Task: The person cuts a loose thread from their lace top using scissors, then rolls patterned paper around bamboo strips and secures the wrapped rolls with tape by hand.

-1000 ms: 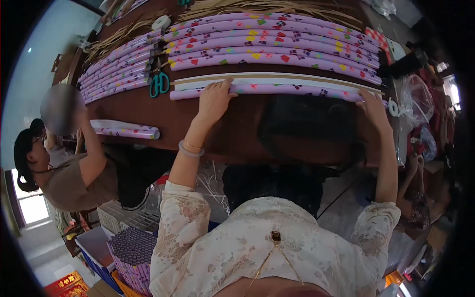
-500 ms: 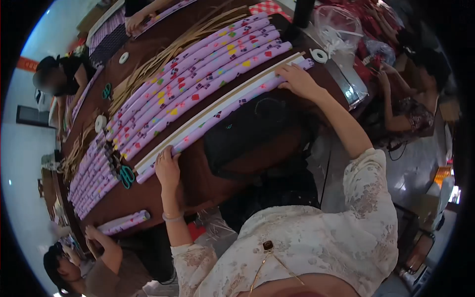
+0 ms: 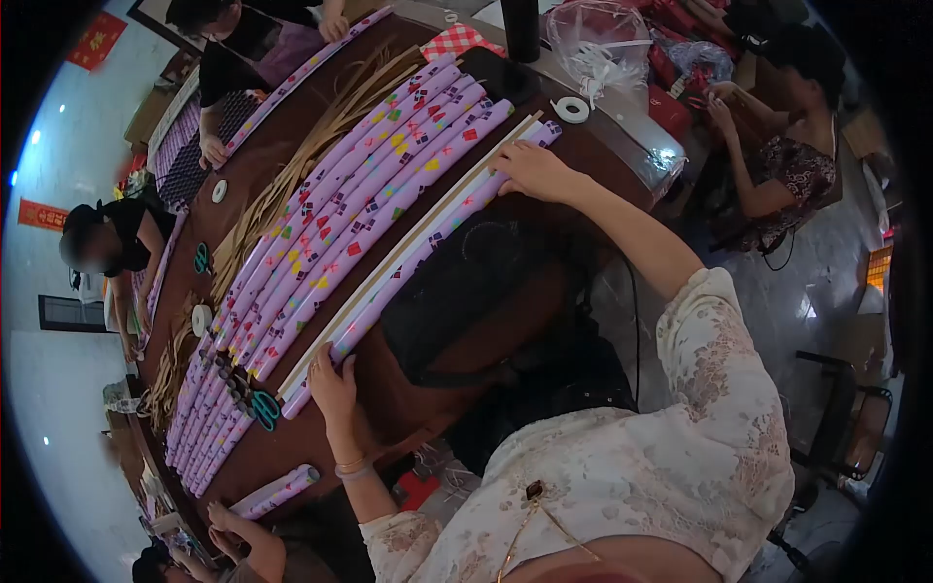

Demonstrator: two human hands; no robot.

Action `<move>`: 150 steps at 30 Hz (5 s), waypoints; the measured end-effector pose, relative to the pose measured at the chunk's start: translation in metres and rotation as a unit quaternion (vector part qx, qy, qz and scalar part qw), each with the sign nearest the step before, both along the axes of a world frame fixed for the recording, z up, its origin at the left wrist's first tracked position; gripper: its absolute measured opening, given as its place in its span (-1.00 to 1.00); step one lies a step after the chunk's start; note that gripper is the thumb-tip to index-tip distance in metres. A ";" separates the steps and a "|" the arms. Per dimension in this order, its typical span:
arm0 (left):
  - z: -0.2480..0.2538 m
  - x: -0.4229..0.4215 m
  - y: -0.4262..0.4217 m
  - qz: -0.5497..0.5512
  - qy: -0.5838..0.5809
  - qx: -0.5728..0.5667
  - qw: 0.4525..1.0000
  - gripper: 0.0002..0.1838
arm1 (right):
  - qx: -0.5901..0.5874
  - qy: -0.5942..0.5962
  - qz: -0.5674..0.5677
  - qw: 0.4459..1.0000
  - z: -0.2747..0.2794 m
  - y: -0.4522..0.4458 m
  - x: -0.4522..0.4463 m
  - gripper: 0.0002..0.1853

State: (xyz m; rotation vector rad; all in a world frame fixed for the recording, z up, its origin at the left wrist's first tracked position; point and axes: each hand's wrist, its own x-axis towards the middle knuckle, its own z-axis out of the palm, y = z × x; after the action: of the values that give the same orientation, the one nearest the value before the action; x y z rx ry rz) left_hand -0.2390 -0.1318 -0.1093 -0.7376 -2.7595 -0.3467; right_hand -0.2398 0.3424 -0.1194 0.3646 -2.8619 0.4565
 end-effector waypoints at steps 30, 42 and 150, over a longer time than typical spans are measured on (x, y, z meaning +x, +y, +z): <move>0.008 0.007 0.005 0.059 0.027 0.056 0.996 -0.58 | -0.014 0.001 0.012 1.000 -0.007 0.006 0.004 -0.62; 0.000 0.007 0.004 0.089 0.030 0.109 0.990 -0.67 | 0.030 0.109 -0.047 0.992 -0.023 -0.011 0.014 -0.61; -0.012 0.003 -0.003 0.063 0.051 0.091 0.992 -0.66 | 0.041 0.053 -0.062 0.996 -0.022 -0.006 0.016 -0.69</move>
State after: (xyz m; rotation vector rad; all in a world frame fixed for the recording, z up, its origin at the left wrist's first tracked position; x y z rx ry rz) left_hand -0.2362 -0.1349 -0.1216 -0.5173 -2.6189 -0.5110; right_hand -0.2238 0.3368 -0.1411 0.2150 -2.7855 0.2887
